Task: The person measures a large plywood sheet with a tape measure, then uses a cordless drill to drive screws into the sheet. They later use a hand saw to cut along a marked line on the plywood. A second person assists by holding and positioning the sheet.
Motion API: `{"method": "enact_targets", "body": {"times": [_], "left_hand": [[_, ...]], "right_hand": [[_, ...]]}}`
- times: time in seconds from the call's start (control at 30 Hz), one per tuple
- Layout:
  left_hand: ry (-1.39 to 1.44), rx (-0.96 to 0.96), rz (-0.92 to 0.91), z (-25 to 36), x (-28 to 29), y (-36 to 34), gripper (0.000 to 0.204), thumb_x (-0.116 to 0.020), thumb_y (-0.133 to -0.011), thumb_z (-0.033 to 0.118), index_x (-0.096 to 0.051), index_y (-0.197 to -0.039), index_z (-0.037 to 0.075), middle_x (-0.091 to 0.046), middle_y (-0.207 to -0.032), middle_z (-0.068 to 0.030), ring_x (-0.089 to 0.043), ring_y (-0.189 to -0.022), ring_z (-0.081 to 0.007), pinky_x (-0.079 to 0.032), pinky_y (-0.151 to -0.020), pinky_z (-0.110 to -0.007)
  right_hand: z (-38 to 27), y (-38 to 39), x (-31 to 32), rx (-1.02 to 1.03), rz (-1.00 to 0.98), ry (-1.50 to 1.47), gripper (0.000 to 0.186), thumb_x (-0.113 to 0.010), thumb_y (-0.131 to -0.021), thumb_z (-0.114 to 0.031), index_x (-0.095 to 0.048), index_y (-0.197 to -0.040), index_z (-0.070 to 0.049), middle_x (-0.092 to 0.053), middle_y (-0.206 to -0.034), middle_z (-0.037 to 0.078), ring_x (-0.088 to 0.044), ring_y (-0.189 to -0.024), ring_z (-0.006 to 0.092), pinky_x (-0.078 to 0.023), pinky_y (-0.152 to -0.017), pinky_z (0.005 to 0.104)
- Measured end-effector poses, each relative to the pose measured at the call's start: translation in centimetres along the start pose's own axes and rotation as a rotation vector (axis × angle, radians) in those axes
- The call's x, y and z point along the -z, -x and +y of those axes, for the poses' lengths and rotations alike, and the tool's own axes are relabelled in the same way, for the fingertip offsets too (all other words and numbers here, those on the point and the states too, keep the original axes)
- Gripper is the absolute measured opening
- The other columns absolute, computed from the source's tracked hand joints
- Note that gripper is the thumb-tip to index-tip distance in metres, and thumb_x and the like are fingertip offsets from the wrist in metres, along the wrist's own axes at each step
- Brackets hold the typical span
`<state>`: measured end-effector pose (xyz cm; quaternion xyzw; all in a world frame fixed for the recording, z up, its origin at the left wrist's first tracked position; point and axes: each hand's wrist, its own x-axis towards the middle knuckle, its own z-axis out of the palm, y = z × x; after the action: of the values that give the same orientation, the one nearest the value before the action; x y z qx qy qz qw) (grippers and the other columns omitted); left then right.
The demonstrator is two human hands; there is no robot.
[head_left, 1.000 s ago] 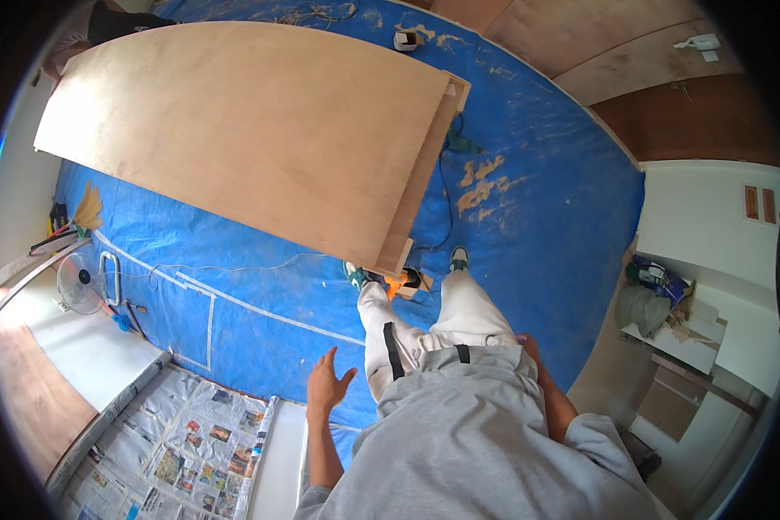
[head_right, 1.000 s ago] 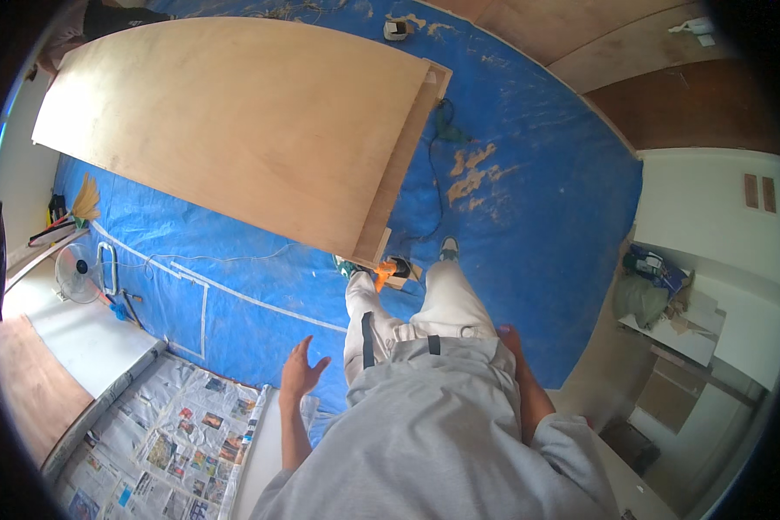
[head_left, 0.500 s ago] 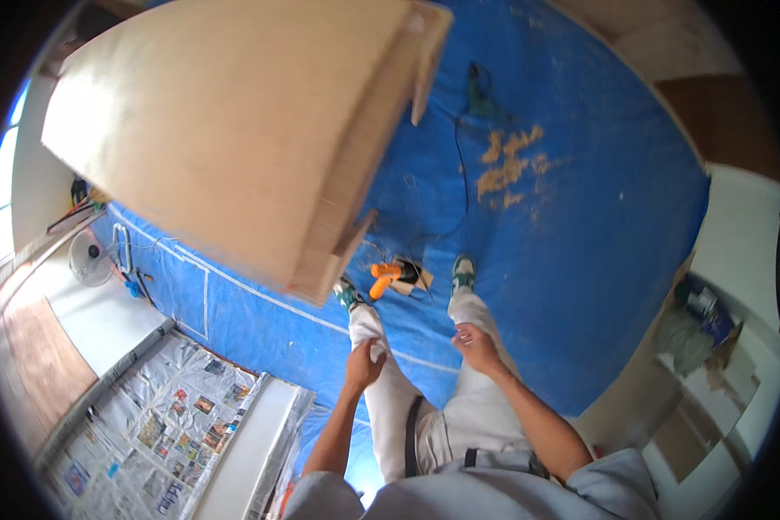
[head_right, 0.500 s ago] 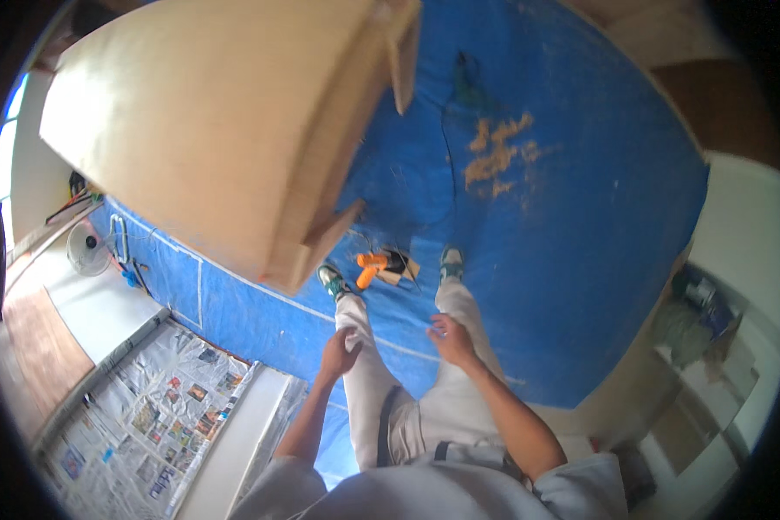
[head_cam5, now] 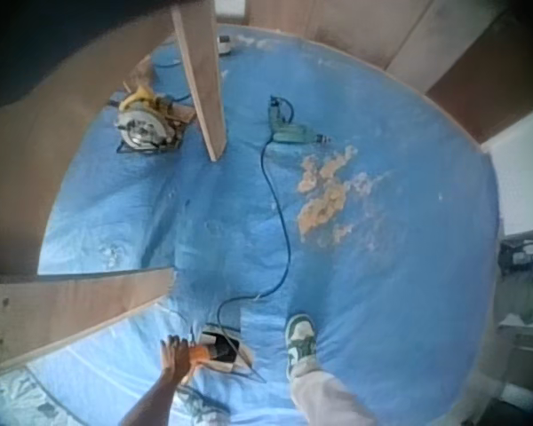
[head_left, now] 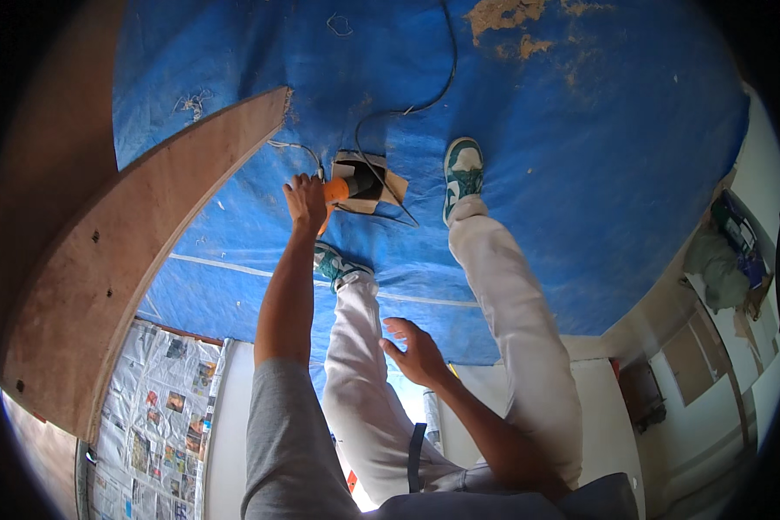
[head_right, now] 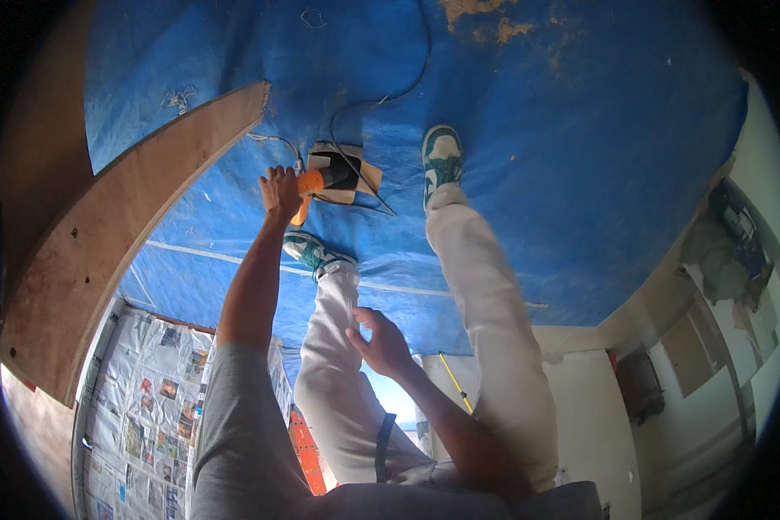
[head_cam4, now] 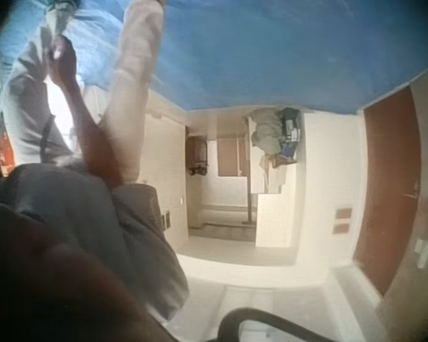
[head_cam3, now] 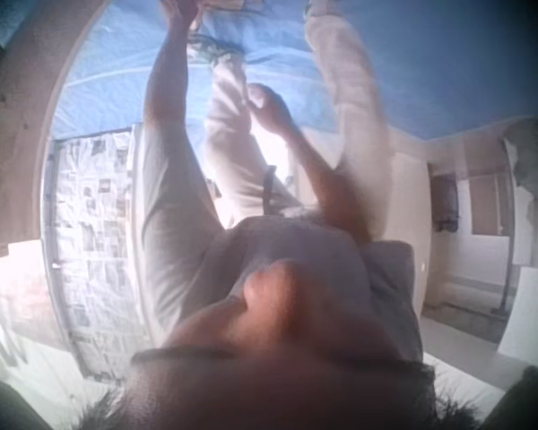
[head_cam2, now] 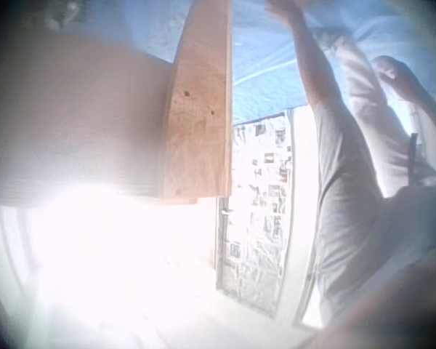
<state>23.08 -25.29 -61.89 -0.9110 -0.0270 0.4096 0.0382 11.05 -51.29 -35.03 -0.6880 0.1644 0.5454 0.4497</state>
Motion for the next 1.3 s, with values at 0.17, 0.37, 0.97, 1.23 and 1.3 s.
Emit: {"method": "enact_targets", "body": {"times": [0.17,0.37,0.97,1.23,1.3], "left_hand": [[0.096,0.085,-0.116,1.0,1.7,6.7,0.033,-0.078,-0.075,0.029,-0.077,-0.102,0.009,-0.067,-0.114,-0.0119,-0.060,-0.114,-0.0293,-0.039,-0.099,-0.046],[0.653,0.237,-0.537,-0.2,9.3,19.8,0.053,-0.078,-0.071,0.049,-0.078,-0.092,0.001,-0.075,-0.080,-0.0159,-0.075,-0.077,-0.0276,-0.057,-0.075,-0.040],[1.157,-0.021,0.242,7.7,-4.5,5.0,0.025,-0.066,-0.088,0.007,-0.071,-0.112,0.000,-0.072,-0.091,-0.0220,-0.072,-0.083,-0.0390,-0.056,-0.073,-0.043],[0.863,0.431,0.457,12.8,-4.3,-0.1,0.030,-0.072,-0.082,0.016,-0.065,-0.110,0.007,-0.066,-0.103,-0.0177,-0.063,-0.102,-0.0392,-0.050,-0.085,-0.048],[0.779,0.543,0.626,12.9,-3.4,1.5,0.033,-0.074,-0.081,0.020,-0.062,-0.110,0.008,-0.060,-0.104,-0.0167,-0.058,-0.103,-0.0385,-0.048,-0.088,-0.048]], "right_hand": [[-0.4,0.2,0.7,-0.005,0.038,0.070,0.047,-0.074,-0.094,-0.028,-0.060,-0.131,-0.002,-0.068,-0.124,0.020,-0.067,-0.114,0.0339,-0.053,-0.098,0.0443],[-5.4,0.9,0.1,0.301,0.164,0.491,0.097,-0.083,-0.083,-0.041,-0.033,-0.154,0.003,-0.049,-0.146,0.025,-0.044,-0.139,0.0418,-0.036,-0.116,0.0499],[-4.9,-4.0,6.8,-0.282,0.100,0.123,0.041,-0.074,-0.078,-0.016,-0.063,-0.114,0.001,-0.073,-0.100,0.021,-0.071,-0.092,0.0390,-0.056,-0.080,0.0451],[-7.4,-5.0,8.3,-0.172,0.112,0.114,0.049,-0.073,-0.079,-0.013,-0.057,-0.123,0.001,-0.072,-0.102,0.023,-0.070,-0.095,0.0437,-0.055,-0.081,0.0454],[-7.4,-5.0,8.2,-0.202,0.088,0.122,0.047,-0.073,-0.079,-0.013,-0.058,-0.122,0.001,-0.072,-0.102,0.024,-0.070,-0.096,0.0442,-0.056,-0.082,0.0462]]}}
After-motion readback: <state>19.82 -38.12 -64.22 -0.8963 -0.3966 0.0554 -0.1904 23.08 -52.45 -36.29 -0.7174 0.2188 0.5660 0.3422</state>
